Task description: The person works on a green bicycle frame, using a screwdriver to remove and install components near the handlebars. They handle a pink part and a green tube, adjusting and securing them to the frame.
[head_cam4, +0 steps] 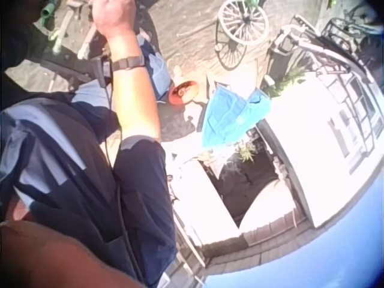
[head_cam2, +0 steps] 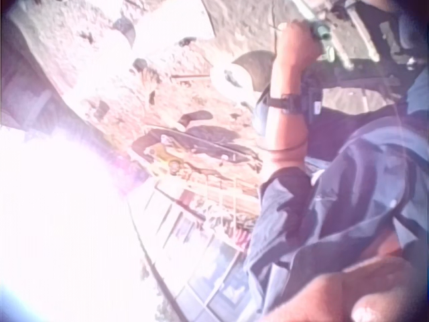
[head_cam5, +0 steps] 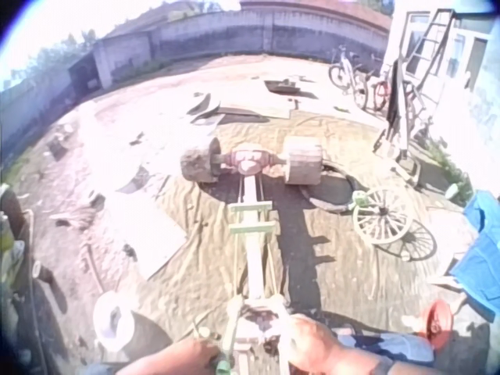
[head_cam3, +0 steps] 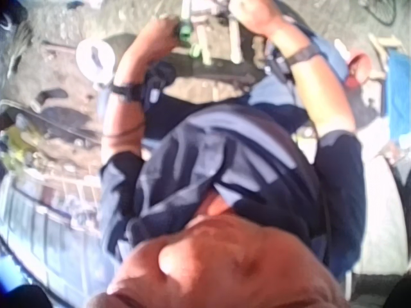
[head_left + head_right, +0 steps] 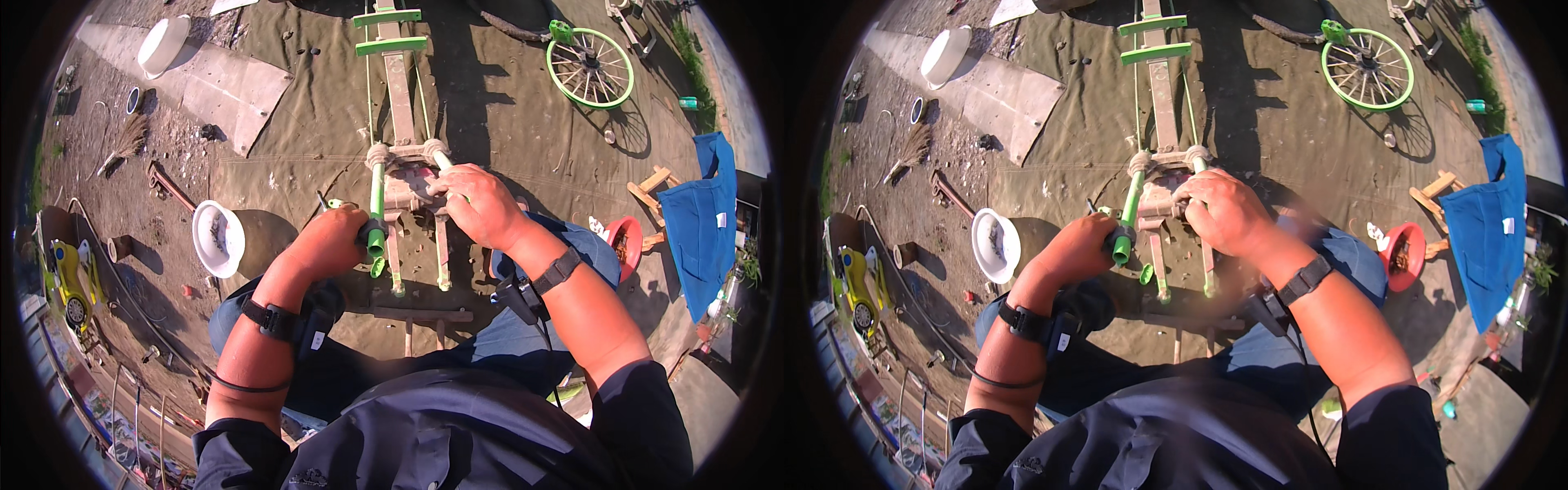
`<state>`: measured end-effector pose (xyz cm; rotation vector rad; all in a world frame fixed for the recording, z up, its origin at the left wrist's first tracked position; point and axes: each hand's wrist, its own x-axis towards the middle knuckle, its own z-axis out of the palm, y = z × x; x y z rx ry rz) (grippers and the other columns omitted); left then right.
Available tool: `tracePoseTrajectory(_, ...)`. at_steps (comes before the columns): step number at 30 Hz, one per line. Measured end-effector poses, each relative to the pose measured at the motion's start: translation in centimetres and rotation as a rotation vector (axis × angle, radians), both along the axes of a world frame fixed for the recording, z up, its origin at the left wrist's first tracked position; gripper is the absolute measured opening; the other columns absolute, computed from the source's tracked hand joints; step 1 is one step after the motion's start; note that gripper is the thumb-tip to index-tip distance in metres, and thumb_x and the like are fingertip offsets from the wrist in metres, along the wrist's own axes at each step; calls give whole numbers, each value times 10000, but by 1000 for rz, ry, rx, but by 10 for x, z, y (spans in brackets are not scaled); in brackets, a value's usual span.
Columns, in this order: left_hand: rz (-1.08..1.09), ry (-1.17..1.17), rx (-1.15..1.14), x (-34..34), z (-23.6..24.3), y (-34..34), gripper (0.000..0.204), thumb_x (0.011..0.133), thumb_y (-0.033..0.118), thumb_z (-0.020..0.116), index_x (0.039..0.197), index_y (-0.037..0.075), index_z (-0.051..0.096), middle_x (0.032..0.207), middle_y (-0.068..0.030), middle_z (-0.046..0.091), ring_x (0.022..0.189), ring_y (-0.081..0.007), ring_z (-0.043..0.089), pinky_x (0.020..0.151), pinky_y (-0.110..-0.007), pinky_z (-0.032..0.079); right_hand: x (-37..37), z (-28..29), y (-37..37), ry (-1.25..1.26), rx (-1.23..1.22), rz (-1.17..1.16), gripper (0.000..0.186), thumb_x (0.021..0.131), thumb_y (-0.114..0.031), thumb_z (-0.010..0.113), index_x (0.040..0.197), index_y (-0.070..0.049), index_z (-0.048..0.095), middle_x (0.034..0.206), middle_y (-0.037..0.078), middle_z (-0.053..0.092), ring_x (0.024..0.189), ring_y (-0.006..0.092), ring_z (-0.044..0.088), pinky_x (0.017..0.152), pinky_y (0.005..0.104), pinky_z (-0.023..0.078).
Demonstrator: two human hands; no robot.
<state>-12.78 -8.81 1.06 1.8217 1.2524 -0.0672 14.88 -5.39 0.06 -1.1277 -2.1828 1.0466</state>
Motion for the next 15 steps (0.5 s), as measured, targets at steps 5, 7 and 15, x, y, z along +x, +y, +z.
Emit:
tracePoseTrajectory(5, -16, 6, 18, -3, 20, -13, 236, 735, 141, 667, 913, -10, 636, 960, -217, 628, 948, -415, 621, 851, -475, 500, -1, 0, -2, 4, -22, -32, 229, 835, -101, 513, 935, 2, 691, 991, 170, 701, 1005, 363, 626, 957, 425, 484)
tracePoseTrajectory(7, 5, -11, 0, -5, 21, -14, 244, 733, 142, 664, 919, -13, 630, 967, -217, 628, 944, -418, 621, 846, -477, 500, -2, 1, -1, 12, -19, -34, 230, 829, -94, 509, 929, 4, 691, 986, 170, 703, 992, 364, 628, 951, 426, 483)
tracePoseTrajectory(15, 92, -85, -26, -10, 27, -17, 315, 731, 164, 688, 982, -21, 640, 936, -211, 645, 924, -384, 636, 834, -444, 507, -3, 1, -1, 8, -52, -45, 250, 831, -99, 482, 918, -1, 694, 972, 181, 695, 969, 360, 628, 929, 407, 485)
